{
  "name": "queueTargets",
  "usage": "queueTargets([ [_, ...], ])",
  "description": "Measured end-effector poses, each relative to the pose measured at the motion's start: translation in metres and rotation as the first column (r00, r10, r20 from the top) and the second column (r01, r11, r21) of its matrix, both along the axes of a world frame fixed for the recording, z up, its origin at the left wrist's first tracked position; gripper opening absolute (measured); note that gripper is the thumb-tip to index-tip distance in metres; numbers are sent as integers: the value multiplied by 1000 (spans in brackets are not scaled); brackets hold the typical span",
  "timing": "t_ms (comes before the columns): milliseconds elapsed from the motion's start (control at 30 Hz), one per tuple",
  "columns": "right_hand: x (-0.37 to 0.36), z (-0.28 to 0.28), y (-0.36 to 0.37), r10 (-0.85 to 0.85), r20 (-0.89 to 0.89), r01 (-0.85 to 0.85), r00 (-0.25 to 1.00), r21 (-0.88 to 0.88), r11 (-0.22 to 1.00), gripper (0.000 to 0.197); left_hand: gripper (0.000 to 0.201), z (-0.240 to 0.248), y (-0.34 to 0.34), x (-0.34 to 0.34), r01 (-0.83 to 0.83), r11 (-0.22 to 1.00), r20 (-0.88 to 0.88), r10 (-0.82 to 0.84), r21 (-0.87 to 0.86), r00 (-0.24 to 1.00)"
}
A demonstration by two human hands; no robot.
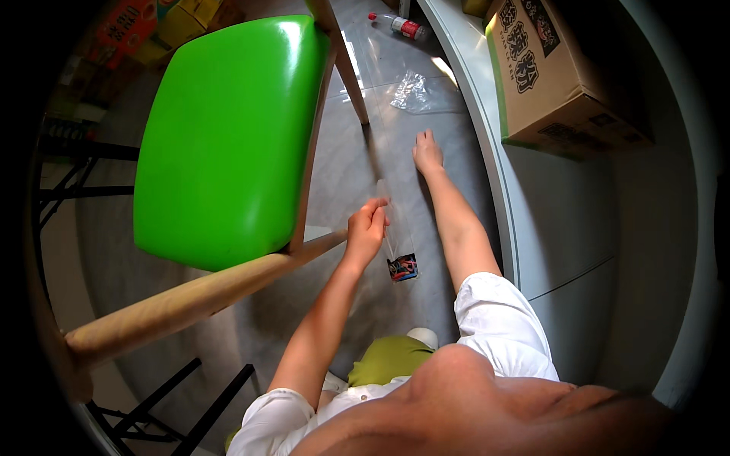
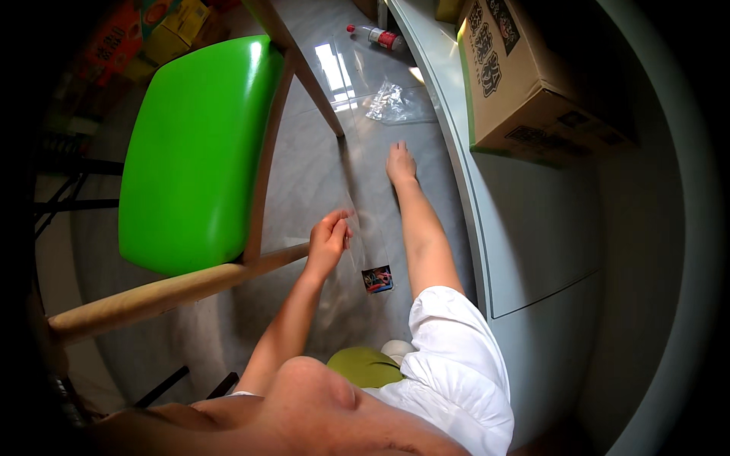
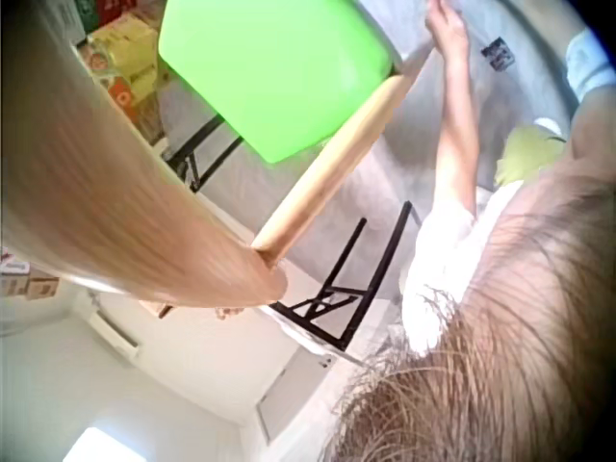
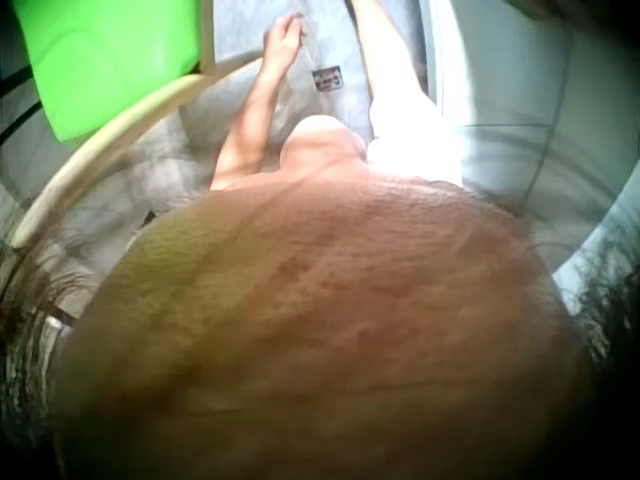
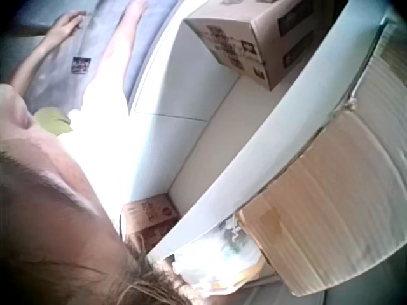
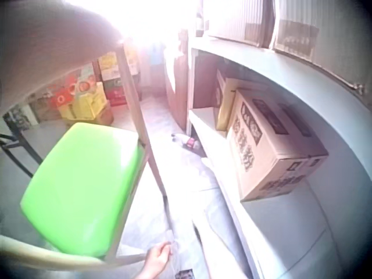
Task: The person picks up walnuts from a cardboard box and places them into plastic bags by hand on a wooden table.
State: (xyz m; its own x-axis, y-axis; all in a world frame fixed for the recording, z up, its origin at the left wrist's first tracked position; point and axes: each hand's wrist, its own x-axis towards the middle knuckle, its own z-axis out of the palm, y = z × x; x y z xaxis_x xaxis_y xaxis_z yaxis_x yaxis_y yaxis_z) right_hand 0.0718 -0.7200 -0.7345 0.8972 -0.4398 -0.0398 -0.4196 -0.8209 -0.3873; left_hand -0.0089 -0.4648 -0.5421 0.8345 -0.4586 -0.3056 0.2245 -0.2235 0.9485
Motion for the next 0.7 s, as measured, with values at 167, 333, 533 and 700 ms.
queueTargets([
  [167,49,39,4,25,-161,6,987,185,983,48,29,-13,25,-7,-1,996,-118,11,86,993],
  [333,79,24,-12,-28,-366,158,930,329,931,71,30,-20,34,-17,41,992,-123,-26,122,992],
  [533,49,13,-5,-167,184,123,969,230,965,56,25,-11,33,-25,42,988,-13,-41,146,999],
  [700,-37,105,48,-666,439,-38,603,850,526,35,16,1,25,-39,72,976,260,-125,206,958],
])
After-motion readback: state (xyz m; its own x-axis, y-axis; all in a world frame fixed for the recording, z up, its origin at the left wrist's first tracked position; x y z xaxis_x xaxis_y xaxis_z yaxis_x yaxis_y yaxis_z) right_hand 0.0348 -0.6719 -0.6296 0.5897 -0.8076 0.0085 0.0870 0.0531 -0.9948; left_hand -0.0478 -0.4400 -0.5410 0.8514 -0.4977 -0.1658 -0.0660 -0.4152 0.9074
